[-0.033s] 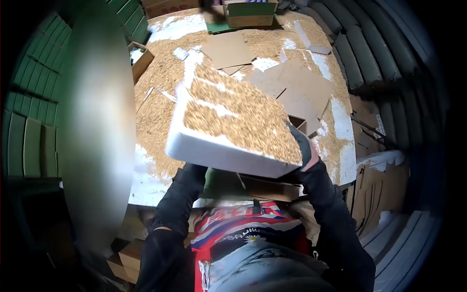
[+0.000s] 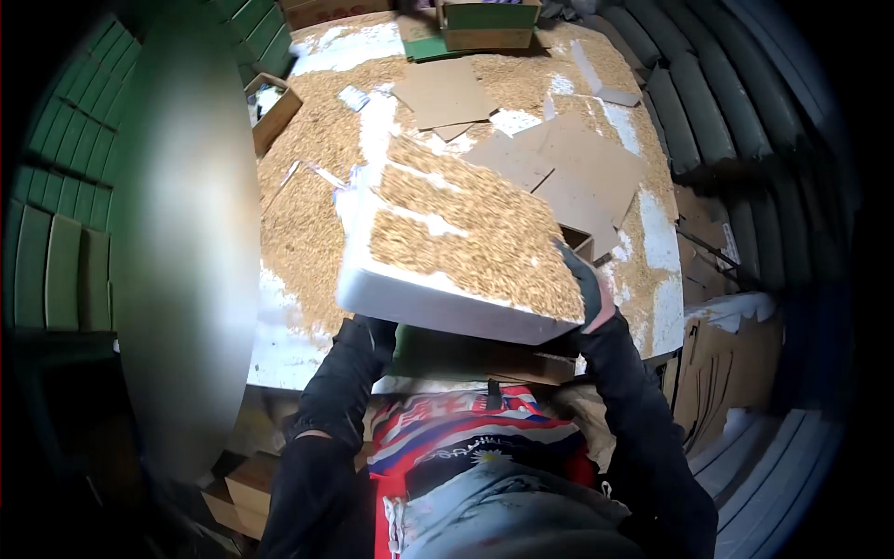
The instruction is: The person assembles cardboard boxes at a table by folding flaps, placing a cardboard base inside, and then stacking the completed boxes.
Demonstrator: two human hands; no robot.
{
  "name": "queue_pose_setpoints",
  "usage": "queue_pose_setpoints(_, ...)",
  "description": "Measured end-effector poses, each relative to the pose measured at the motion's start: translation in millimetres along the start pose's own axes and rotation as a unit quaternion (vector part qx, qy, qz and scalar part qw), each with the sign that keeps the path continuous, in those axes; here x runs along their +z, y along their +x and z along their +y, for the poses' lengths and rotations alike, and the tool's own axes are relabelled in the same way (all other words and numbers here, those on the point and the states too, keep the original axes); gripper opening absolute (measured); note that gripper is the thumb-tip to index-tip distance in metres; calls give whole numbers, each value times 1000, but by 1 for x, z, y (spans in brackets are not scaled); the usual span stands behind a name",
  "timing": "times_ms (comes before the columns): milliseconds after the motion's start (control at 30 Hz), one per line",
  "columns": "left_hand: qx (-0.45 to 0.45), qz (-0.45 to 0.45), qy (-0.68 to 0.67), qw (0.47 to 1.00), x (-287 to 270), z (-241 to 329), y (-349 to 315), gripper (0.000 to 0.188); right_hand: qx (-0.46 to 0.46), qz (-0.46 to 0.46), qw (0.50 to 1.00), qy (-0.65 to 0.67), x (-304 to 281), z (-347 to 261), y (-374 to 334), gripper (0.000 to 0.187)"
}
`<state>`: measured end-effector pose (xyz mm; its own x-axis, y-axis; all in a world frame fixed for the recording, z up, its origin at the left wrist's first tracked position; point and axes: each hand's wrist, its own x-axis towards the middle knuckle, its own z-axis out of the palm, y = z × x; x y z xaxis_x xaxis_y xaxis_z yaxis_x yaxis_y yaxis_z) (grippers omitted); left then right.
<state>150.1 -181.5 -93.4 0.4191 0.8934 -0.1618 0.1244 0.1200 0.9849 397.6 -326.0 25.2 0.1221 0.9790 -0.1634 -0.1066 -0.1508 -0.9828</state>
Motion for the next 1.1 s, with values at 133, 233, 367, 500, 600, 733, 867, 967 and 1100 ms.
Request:
queue_pose_setpoints(133,49,40,28,998,-26,-7,-5,41,70,14,976,204,-20,13,-12,43)
queue_pose_setpoints(233,-52,11,-28,998,11,20,6,40,105,34,986,128,-164,126,-39,37)
queue_pose_setpoints(367,61,93,115,987,14,40,-23,39,-96,10,706,-701,-71,111,-34,39)
queue_pose_setpoints(500,-18,-17,35,999,-18,20,18,40,237,-41,650,-720,5,4,1,39)
queue_pose_setpoints(600,1,-27,498,867,-79,7,86,104,225,-74,673,-700,40,-76,52,35)
queue_pose_setpoints(733,-8,-145,684,715,-113,-32,140,112,-109,-67,738,-663,59,-71,178,33)
queue_pose_setpoints(867,122,-84,666,731,-110,-52,162,51,-174,-232,611,-737,37,36,306,43)
queue_pose_setpoints(967,137,25,523,841,-124,-51,157,50,-129,-303,533,-779,20,82,334,47)
queue_pose_setpoints(1100,154,203,358,898,-199,18,194,55,-86,-370,567,-731,-7,69,354,43)
